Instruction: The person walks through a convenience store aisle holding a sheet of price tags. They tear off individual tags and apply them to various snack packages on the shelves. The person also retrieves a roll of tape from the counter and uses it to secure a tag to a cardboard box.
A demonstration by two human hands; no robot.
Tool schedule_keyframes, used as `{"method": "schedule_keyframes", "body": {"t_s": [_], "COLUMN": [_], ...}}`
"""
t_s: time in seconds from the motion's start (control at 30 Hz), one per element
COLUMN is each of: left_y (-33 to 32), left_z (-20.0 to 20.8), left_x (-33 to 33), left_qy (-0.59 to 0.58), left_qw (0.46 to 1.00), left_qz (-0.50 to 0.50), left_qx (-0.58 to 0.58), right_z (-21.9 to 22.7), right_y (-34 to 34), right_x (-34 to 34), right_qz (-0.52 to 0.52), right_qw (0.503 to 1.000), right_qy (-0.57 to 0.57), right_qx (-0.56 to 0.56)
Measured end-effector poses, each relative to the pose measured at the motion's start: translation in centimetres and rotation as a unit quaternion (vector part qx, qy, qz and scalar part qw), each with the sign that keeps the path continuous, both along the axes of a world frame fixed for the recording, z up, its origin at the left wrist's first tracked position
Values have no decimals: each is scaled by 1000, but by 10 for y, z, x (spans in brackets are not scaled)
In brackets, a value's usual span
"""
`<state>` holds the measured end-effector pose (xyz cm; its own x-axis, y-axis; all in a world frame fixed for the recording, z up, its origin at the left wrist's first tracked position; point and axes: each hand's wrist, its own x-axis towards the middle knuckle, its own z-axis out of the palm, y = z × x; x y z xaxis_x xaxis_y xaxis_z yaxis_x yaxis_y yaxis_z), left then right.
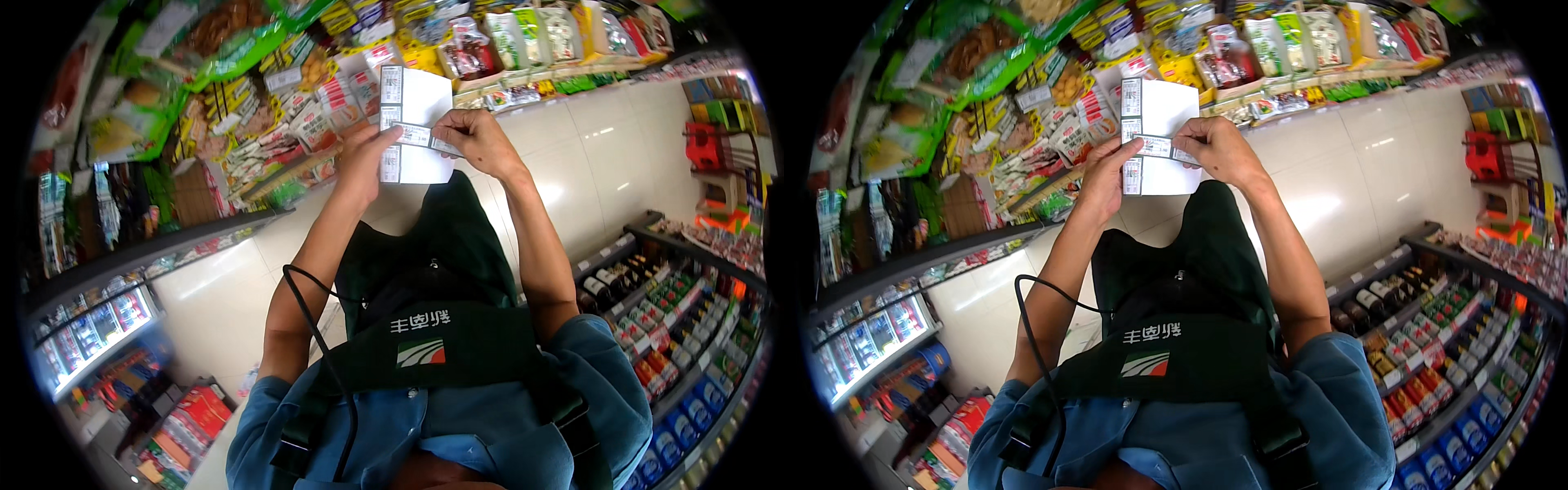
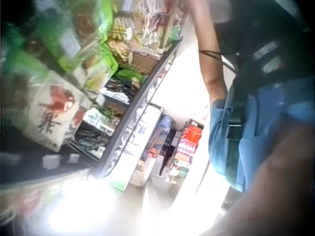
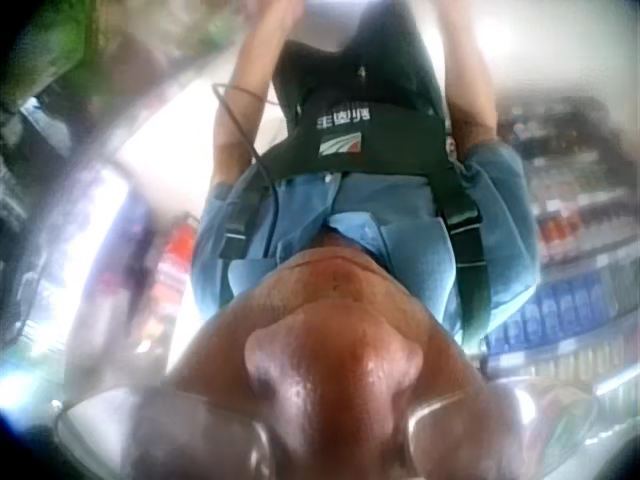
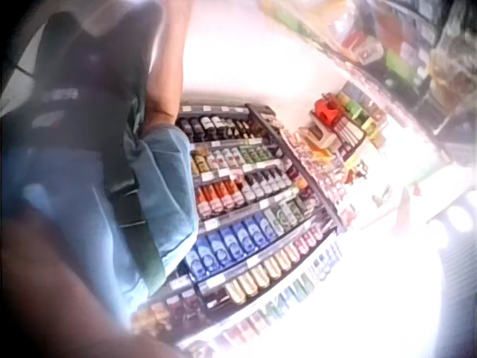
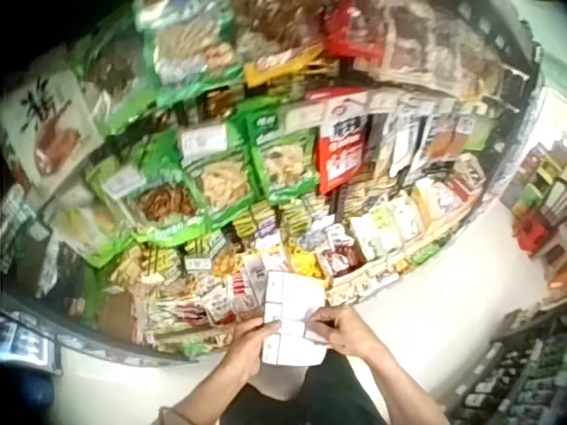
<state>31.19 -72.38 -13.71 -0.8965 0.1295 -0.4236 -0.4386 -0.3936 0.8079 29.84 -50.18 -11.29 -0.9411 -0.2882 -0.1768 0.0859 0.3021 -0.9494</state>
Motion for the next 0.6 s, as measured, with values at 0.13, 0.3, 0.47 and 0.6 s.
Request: {"method": "schedule_keyframes", "body": {"t_s": [0.13, 0.3, 0.47, 0.6], "left_y": [37, 97, 206, 303], "left_z": [83, 182, 237, 261], "left_x": [-3, -9, -3, -4], "left_qy": [-6, -54, 0, 24], "left_qw": [999, 993, 984, 966], "left_qz": [-40, -88, -177, -251], "left_qx": [5, 60, 28, 49], "right_z": [80, 175, 253, 277], "right_y": [35, 108, 183, 251], "right_x": [23, 62, 118, 146], "right_qz": [-75, -220, -355, -427], "right_qw": [994, 959, 910, 880], "right_qy": [-36, -76, -72, -45], "right_qx": [-69, -159, -201, -201]}}
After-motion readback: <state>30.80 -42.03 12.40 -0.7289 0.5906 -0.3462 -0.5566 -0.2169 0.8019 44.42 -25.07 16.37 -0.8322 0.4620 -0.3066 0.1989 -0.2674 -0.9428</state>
